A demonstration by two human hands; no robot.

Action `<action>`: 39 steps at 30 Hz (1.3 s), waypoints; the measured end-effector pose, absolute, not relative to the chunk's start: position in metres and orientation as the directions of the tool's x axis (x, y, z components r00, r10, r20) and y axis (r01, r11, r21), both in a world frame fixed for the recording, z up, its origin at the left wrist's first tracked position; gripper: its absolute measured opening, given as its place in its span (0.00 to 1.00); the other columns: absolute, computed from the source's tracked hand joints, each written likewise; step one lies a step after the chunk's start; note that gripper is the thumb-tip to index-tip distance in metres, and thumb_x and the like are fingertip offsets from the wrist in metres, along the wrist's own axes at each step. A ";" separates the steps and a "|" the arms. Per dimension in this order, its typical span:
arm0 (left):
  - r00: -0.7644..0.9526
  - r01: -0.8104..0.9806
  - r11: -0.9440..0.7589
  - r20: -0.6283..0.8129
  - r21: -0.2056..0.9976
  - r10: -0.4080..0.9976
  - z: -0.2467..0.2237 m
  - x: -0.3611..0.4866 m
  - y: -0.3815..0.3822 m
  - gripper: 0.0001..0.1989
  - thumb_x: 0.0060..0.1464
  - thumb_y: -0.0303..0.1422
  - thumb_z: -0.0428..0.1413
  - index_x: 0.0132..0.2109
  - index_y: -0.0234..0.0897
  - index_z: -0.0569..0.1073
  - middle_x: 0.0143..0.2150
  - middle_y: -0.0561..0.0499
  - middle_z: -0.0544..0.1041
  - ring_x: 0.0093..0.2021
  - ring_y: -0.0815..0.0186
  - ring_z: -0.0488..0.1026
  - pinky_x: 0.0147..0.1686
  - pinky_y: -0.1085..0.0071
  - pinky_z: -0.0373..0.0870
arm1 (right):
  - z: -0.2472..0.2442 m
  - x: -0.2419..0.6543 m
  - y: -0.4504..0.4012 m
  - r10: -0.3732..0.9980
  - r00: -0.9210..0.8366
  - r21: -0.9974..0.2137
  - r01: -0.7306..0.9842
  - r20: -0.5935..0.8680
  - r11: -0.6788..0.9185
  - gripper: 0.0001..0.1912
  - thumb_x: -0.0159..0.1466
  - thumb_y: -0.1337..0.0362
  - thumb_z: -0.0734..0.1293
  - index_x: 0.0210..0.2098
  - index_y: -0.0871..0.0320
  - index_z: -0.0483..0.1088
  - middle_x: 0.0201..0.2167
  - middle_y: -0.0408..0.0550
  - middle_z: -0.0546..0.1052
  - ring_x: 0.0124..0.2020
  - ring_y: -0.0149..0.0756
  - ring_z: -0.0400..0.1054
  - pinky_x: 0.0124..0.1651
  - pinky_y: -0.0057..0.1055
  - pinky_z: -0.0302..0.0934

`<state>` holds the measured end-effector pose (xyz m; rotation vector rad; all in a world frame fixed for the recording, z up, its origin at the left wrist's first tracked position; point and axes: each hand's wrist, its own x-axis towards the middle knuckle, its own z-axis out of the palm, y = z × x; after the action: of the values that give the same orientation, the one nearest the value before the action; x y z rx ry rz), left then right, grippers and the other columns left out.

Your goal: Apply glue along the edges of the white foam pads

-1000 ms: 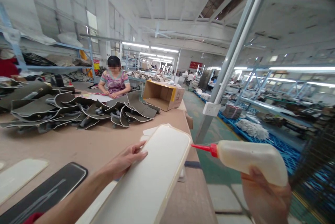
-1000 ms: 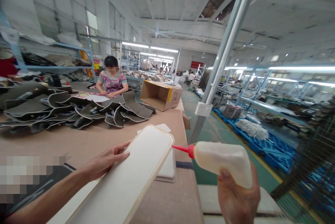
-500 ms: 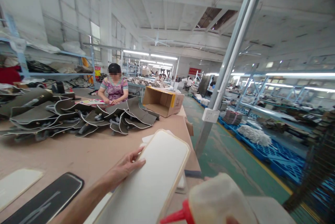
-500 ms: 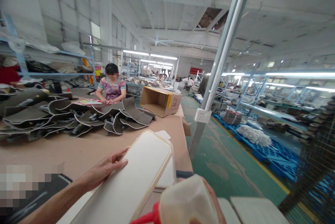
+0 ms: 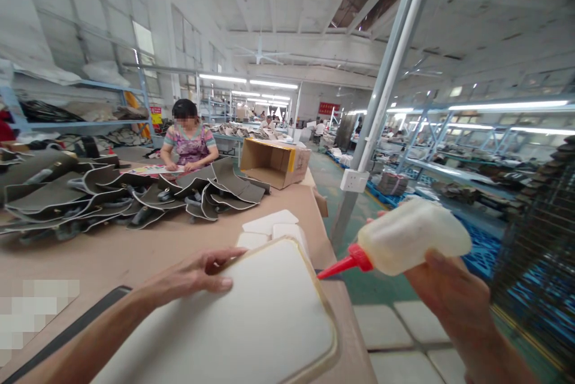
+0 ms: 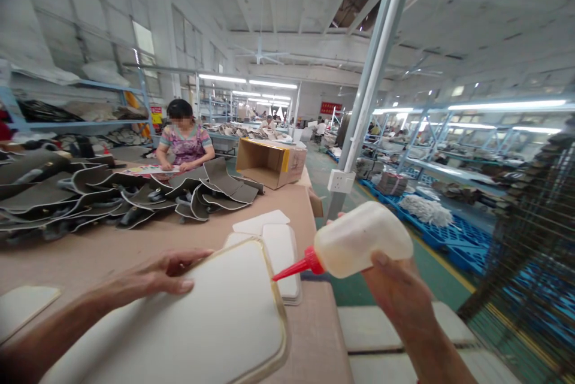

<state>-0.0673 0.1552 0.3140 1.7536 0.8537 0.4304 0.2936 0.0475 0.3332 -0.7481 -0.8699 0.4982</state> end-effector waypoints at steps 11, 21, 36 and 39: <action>0.623 0.301 -0.095 -0.120 0.949 0.773 0.311 -0.069 0.151 0.32 0.40 0.39 0.63 0.57 0.47 0.71 0.46 0.54 0.78 0.50 0.52 0.70 0.46 0.66 0.68 | 0.324 0.295 0.050 0.824 0.500 -0.807 -0.352 0.266 0.474 0.43 0.32 0.57 0.77 0.49 0.51 0.69 0.44 0.59 0.75 0.46 0.62 0.68 0.50 0.64 0.56; 0.723 0.196 -0.011 -0.137 0.981 0.677 0.308 -0.068 0.156 0.32 0.47 0.37 0.61 0.61 0.48 0.65 0.54 0.52 0.74 0.53 0.55 0.69 0.49 0.65 0.67 | 0.318 0.301 0.049 0.857 0.441 -0.831 -0.345 0.266 0.436 0.38 0.33 0.59 0.75 0.46 0.53 0.71 0.42 0.60 0.75 0.45 0.65 0.68 0.46 0.65 0.58; 0.692 0.008 0.095 -0.074 0.995 0.718 0.294 -0.067 0.162 0.35 0.49 0.36 0.62 0.63 0.42 0.61 0.58 0.46 0.71 0.51 0.56 0.71 0.45 0.67 0.71 | 0.290 0.288 0.032 0.721 0.615 -0.728 -0.329 0.318 0.601 0.33 0.45 0.61 0.75 0.51 0.54 0.69 0.43 0.56 0.76 0.46 0.56 0.70 0.52 0.60 0.59; 0.696 -0.052 0.105 -0.040 0.993 0.717 0.287 -0.058 0.163 0.34 0.50 0.35 0.61 0.63 0.42 0.61 0.57 0.45 0.72 0.47 0.59 0.74 0.42 0.69 0.72 | 0.281 0.274 0.026 0.674 0.647 -0.723 -0.267 0.356 0.637 0.26 0.51 0.64 0.72 0.50 0.53 0.69 0.45 0.51 0.76 0.50 0.52 0.67 0.58 0.59 0.52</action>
<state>-0.0583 0.1632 0.2871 1.3596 0.6111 0.6216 0.2743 0.0264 0.2807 -0.6812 -0.6649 0.5849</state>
